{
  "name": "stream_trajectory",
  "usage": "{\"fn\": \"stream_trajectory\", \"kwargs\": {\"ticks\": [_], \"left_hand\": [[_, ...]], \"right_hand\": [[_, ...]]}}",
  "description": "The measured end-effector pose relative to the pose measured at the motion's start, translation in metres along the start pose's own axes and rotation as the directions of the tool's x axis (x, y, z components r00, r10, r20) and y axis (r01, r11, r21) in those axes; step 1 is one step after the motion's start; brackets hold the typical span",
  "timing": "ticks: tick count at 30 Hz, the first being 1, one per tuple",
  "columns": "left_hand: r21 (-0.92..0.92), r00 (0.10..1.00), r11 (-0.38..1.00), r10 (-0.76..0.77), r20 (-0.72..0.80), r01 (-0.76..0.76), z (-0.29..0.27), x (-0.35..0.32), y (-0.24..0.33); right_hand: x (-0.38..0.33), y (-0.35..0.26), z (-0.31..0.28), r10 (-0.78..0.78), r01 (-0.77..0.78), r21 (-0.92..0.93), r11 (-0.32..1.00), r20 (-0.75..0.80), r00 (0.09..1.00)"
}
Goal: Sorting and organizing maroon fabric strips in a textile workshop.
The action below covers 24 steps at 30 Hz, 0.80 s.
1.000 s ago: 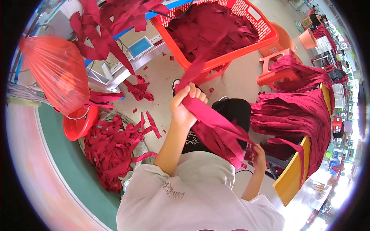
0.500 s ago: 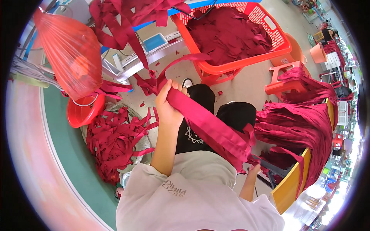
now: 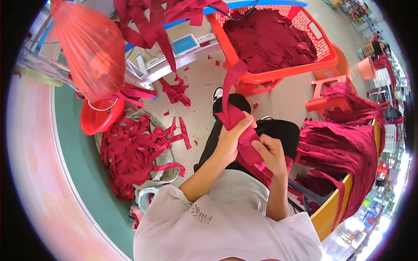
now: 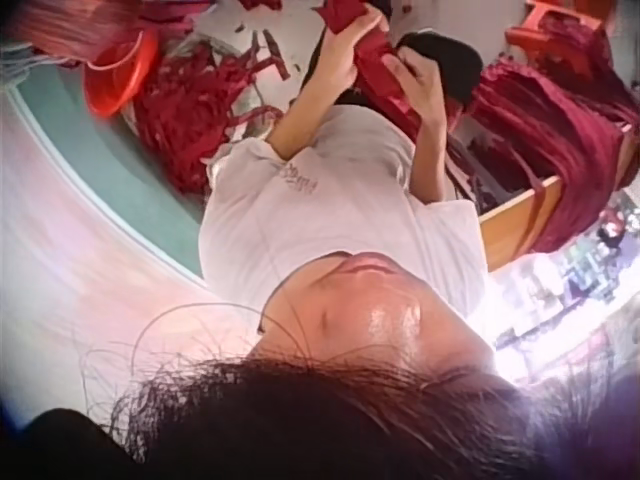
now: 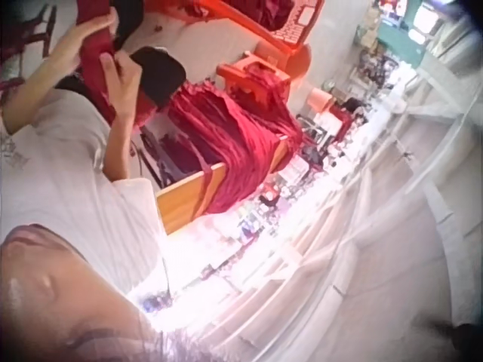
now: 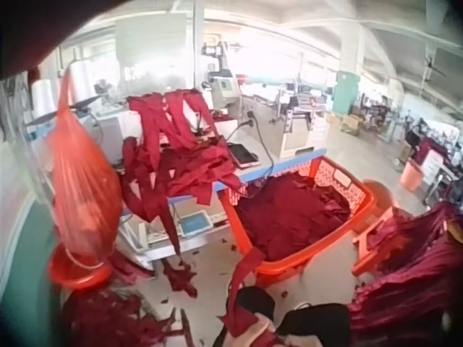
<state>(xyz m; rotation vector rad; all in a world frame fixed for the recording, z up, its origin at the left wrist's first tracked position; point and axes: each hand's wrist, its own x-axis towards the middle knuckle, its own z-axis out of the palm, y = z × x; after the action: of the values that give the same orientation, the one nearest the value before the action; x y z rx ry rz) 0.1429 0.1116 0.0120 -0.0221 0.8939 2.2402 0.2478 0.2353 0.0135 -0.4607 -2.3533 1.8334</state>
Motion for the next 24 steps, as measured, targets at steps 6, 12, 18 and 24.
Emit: {"fn": "stream_trajectory", "kwargs": {"ticks": [6, 12, 18, 24], "left_hand": [[-0.153, 1.0, 0.988, -0.004, -0.019, 0.001, -0.024, 0.009, 0.014], [-0.317, 0.992, 0.943, -0.08, 0.096, 0.107, -0.027, 0.015, 0.008], [-0.425, 0.979, 0.89, -0.101, 0.176, 0.168, -0.034, 0.017, 0.007], [-0.335, 0.999, 0.941, -0.022, 0.049, 0.037, -0.027, 0.015, 0.013]], "right_hand": [[-0.044, 0.04, -0.038, 0.152, -0.152, 0.013, 0.988, 0.0, 0.988], [-0.082, 0.051, -0.083, 0.411, -0.412, -0.007, 0.911, 0.083, 0.908], [-0.102, 0.054, -0.11, 0.525, -0.533, -0.006, 0.846, 0.178, 0.832], [-0.119, 0.097, -0.119, 0.694, -0.657, -0.377, 0.653, -0.05, 0.718]]}}
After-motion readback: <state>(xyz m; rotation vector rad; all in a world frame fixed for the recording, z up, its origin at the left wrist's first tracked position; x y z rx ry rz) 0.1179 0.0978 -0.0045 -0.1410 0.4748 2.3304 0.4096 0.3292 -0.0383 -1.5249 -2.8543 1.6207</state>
